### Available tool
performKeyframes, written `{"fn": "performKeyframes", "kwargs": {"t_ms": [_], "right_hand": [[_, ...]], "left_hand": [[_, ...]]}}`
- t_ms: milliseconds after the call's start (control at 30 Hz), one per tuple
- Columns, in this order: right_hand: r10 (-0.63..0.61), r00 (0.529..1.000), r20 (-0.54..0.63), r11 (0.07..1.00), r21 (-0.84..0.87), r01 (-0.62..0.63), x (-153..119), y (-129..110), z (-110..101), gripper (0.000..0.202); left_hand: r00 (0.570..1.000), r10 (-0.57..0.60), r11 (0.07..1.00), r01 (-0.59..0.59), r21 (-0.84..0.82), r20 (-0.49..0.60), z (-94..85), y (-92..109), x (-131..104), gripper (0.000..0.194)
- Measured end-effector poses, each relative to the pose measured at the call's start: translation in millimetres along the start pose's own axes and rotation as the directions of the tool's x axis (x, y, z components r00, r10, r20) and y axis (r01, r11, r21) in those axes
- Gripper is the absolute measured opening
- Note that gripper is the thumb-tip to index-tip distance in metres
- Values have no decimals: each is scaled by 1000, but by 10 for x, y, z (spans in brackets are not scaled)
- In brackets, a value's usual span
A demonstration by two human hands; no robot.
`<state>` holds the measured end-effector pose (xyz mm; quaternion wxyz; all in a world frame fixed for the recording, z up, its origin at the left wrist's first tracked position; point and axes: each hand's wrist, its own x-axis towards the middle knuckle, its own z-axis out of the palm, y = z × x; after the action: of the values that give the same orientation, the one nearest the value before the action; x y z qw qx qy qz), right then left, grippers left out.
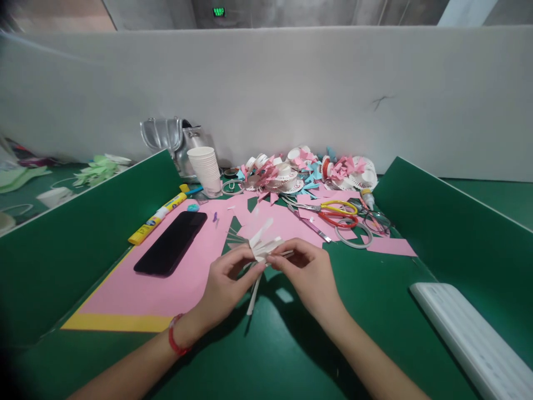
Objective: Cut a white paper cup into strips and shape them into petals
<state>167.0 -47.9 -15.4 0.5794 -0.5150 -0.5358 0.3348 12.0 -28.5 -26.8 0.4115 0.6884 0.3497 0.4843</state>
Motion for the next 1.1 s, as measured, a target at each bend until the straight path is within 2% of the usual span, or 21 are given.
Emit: {"fn": "performKeyframes", "kwargs": {"t_ms": [133, 333, 400, 467, 500, 567, 600, 633, 700, 733, 800, 967, 1100], "right_hand": [[20, 1000, 15, 1000, 22, -20, 35, 11, -23, 22], [-33, 999, 11, 999, -21, 33, 60, 83, 9, 26], [-90, 996, -29, 994, -64, 88, 22, 99, 32, 19], [-179, 980, -86, 978, -122, 168, -51, 97, 58, 9], [-226, 969, -100, 967, -144, 211, -98, 91, 74, 11], [-355, 934, -42, 918, -205, 339, -197, 77, 118, 27], [-427, 903, 39, 872, -248, 423, -242, 74, 145, 38], [-519, 843, 145, 777, -331, 535, -280, 74, 175, 43], [-594, 754, 281, 606, -460, 649, -326, 89, 227, 32], [-604, 738, 301, 561, -496, 662, -334, 100, 245, 24], [-602, 746, 286, 561, -514, 649, -330, 121, 253, 25], [-582, 774, 250, 645, -438, 626, -287, 114, 178, 27], [-508, 849, 145, 779, -342, 525, -202, 41, 125, 23]], "left_hand": [[997, -80, 996, 80, -37, -8, -9, 20, 17, 15], [973, -229, 948, 231, -218, 34, -34, 27, 56, 18], [967, -254, 937, 244, -250, -9, -37, 11, 66, 19], [959, -270, 934, 237, -267, -90, -40, 2, 77, 20], [952, -273, 935, 229, -269, -136, -41, 2, 82, 20], [939, -274, 942, 220, -252, -207, -39, 11, 89, 21], [935, -273, 947, 219, -236, -225, -36, 20, 89, 21], [934, -268, 951, 218, -220, -234, -32, 29, 87, 22], [937, -257, 957, 213, -196, -236, -18, 48, 75, 22], [941, -247, 960, 205, -189, -233, -10, 56, 67, 21], [947, -223, 966, 183, -182, -233, 2, 63, 52, 19], [953, -193, 976, 162, -149, -233, 2, 47, 42, 17], [955, -207, 973, 178, -150, -214, -13, 46, 60, 17]]}}
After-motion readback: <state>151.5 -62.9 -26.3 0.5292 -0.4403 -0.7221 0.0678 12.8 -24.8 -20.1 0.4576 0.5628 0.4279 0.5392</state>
